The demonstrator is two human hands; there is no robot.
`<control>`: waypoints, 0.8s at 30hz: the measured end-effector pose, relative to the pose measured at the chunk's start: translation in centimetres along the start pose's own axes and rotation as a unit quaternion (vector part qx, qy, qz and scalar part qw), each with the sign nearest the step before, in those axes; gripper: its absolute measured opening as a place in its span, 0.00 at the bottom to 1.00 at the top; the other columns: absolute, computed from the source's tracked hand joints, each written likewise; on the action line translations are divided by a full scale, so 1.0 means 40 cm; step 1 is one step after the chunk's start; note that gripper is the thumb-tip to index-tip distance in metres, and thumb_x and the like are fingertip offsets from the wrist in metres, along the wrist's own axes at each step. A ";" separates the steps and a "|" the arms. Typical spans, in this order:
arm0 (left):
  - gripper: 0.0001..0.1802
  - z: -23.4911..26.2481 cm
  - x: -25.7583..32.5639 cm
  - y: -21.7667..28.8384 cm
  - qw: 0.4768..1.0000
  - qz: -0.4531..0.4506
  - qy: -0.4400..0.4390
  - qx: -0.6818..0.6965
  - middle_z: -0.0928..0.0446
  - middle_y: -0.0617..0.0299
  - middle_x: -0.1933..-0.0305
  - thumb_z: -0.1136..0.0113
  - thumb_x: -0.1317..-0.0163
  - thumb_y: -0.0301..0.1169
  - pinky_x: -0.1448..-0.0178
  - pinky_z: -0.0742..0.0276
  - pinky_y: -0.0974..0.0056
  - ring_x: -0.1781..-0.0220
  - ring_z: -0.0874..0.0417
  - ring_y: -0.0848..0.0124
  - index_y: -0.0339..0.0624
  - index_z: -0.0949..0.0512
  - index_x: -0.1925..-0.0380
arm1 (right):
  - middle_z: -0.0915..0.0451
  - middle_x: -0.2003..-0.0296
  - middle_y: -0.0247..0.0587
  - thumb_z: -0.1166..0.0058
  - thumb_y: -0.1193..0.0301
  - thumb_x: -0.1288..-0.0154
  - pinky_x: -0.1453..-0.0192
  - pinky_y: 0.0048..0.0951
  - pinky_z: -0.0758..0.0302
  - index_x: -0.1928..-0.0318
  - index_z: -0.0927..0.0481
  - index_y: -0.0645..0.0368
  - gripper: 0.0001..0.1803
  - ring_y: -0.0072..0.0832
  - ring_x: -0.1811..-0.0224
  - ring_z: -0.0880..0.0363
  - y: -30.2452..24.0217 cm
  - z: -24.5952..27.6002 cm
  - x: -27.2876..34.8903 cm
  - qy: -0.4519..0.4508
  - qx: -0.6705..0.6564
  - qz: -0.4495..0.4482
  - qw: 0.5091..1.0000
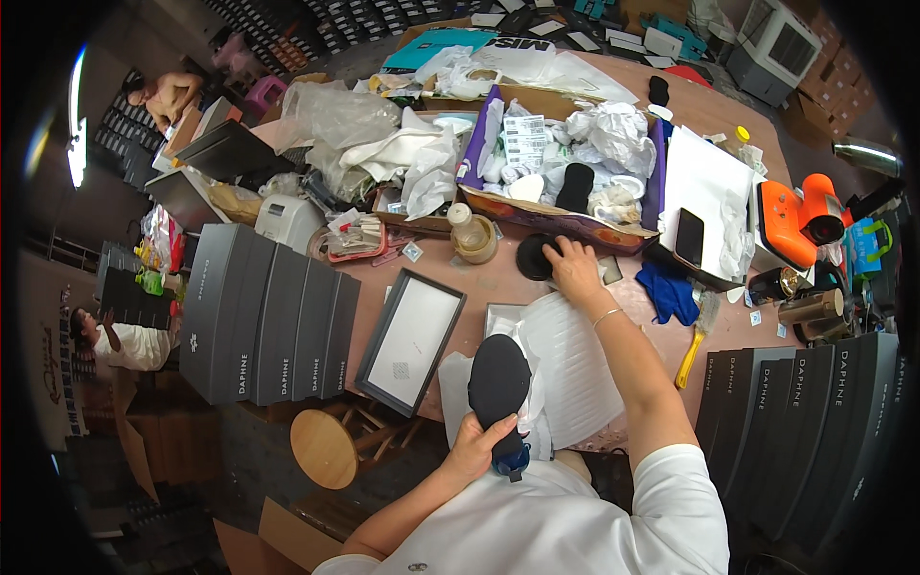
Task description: Packaging high-heeled shoes into boxes with tissue paper and protective foam.
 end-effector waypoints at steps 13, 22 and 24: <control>0.06 -0.054 0.034 0.047 0.995 -0.023 -0.062 -0.079 0.24 0.70 0.64 0.39 0.38 0.26 0.58 0.25 0.71 0.64 0.23 0.80 0.40 0.22 0.62 | 0.26 0.68 0.39 0.37 0.75 0.51 0.67 0.35 0.25 0.57 0.20 0.59 0.17 0.34 0.69 0.23 -0.394 0.539 0.348 0.103 -0.290 0.131 0.943; 0.06 -0.153 0.088 0.064 0.937 -0.082 -0.168 -0.296 0.23 0.71 0.71 0.36 0.40 0.27 0.66 0.30 0.74 0.69 0.27 0.84 0.35 0.20 0.67 | 0.26 0.69 0.44 0.42 0.73 0.43 0.66 0.39 0.24 0.61 0.23 0.58 0.09 0.46 0.68 0.22 -0.272 0.477 0.377 0.122 -0.354 -0.065 0.925; 0.08 -0.121 0.067 0.034 0.957 -0.024 -0.164 -0.236 0.22 0.69 0.64 0.38 0.40 0.25 0.58 0.27 0.73 0.63 0.25 0.82 0.36 0.21 0.60 | 0.26 0.68 0.44 0.42 0.73 0.43 0.65 0.40 0.24 0.60 0.23 0.58 0.09 0.46 0.67 0.22 -0.212 0.499 0.410 0.114 -0.249 -0.126 0.954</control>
Point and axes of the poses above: each hand's wrist, its own x-axis away from the middle knuckle, its own z-axis out of the back of the hand, y = z × x, the point moved 9 cm from there along -x, towards the middle knuckle
